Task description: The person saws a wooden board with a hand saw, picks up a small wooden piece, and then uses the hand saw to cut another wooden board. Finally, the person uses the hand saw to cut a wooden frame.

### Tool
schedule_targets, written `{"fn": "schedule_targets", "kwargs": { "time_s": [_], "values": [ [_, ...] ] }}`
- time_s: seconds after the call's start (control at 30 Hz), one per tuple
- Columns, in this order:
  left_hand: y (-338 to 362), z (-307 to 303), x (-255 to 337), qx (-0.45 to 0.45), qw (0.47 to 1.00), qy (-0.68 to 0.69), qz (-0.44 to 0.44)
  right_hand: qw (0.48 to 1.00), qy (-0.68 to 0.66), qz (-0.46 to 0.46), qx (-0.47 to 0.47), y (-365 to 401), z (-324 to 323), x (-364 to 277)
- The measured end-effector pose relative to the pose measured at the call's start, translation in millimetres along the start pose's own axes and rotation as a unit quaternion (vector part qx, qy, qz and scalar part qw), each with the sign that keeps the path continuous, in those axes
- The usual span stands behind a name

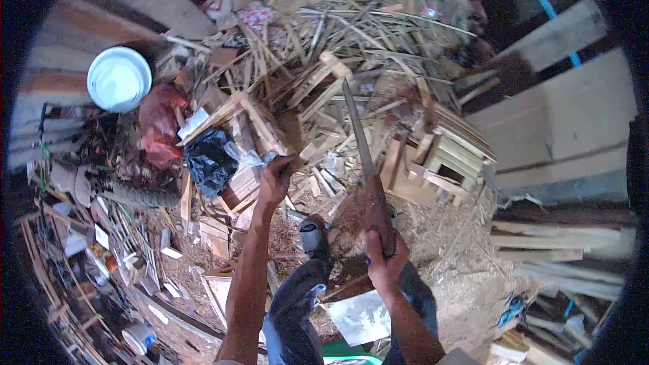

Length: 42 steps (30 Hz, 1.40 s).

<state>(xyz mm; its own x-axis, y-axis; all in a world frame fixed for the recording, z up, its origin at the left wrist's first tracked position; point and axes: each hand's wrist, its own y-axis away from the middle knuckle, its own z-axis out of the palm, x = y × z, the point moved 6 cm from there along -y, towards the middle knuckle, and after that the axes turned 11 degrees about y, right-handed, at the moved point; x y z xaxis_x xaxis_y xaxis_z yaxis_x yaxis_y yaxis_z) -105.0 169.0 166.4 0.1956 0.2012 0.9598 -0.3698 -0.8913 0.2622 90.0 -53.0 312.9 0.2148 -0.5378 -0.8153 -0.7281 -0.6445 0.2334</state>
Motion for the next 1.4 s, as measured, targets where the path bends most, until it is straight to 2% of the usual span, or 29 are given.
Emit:
{"fn": "schedule_targets", "kwargs": {
  "time_s": [0.07, 0.1, 0.2, 0.27, 0.3, 0.33, 0.37, 0.47, 0.5, 0.57, 0.6, 0.67, 0.73, 0.87, 1.0, 1.07, 1.27, 1.33, 1.4],
  "values": [
    [-5.9, -19.0, -2.9, -0.026, 0.998, 0.001, 0.058, 0.998, 0.044, -0.002, -0.052, -1.7, 15.3, 3.2],
    [-11.2, -25.5, -13.9, -0.003, 1.000, -0.012, -0.014, 0.995, 0.073, -0.019, -0.070, -1.2, 19.6, 3.1],
    [-10.5, -28.3, 1.4, -0.010, 1.000, 0.003, 0.026, 0.983, 0.106, -0.089, -0.121, 1.8, 27.2, 4.3],
    [-15.9, -33.5, -28.6, 0.005, 0.997, 0.063, -0.052, 0.971, 0.119, -0.144, -0.147, -3.5, 32.3, 10.5],
    [-14.6, -35.3, -7.5, 0.007, 0.997, -0.030, 0.068, 0.966, 0.129, -0.161, -0.153, -5.7, 36.1, 13.5],
    [-10.7, -36.5, 7.6, 0.021, 0.987, -0.088, 0.133, 0.961, 0.137, -0.178, -0.159, -8.1, 40.2, 16.7],
    [-6.1, -37.5, 23.6, 0.043, 0.969, -0.147, 0.195, 0.939, 0.192, -0.254, -0.132, -8.3, 45.2, 10.6],
    [9.8, -81.2, 10.8, 0.191, 0.968, -0.045, 0.157, 0.921, 0.220, -0.294, -0.126, -12.8, 56.8, 1.2],
    [14.8, -97.5, 11.4, 0.232, 0.960, -0.010, 0.154, 0.938, 0.170, -0.269, -0.137, -17.3, 58.0, -2.3],
    [22.2, -119.5, 24.0, 0.251, 0.957, -0.028, 0.145, 0.945, 0.180, -0.226, -0.156, -25.1, 57.9, -2.9],
    [25.2, -117.3, 45.5, 0.218, 0.951, -0.143, 0.164, 0.947, 0.185, -0.204, -0.165, -29.0, 58.1, -2.9],
    [17.6, -107.9, 35.6, 0.134, 0.951, -0.251, 0.118, 0.948, 0.162, -0.231, -0.145, -37.2, 57.6, -8.2],
    [12.2, -87.8, 6.8, 0.041, 0.949, -0.294, 0.111, 0.950, 0.136, -0.247, -0.135, -43.1, 54.4, -16.3],
    [5.5, -60.2, -18.1, 0.039, 0.897, -0.370, 0.239, 0.963, 0.000, -0.236, -0.130, -59.9, 39.2, -11.4],
    [11.7, -40.8, 2.9, 0.055, 0.871, -0.387, 0.296, 0.949, 0.028, -0.302, -0.091, -62.4, 8.4, -21.1],
    [2.1, -38.1, -6.4, 0.025, 0.871, -0.454, 0.184, 0.943, 0.034, -0.323, -0.075, -60.4, -0.3, -23.8],
    [-7.7, -38.8, 1.2, 0.072, 0.821, -0.513, 0.241, 0.930, 0.009, -0.361, -0.072, -60.6, -9.0, -22.9],
    [0.9, -42.7, -5.4, 0.078, 0.823, -0.518, 0.221, 0.926, 0.017, -0.367, -0.085, -65.7, -2.0, -12.2],
    [1.5, -43.7, -3.2, 0.076, 0.832, -0.492, 0.246, 0.928, 0.010, -0.359, -0.100, -67.2, 3.6, -3.4]
  ]
}}
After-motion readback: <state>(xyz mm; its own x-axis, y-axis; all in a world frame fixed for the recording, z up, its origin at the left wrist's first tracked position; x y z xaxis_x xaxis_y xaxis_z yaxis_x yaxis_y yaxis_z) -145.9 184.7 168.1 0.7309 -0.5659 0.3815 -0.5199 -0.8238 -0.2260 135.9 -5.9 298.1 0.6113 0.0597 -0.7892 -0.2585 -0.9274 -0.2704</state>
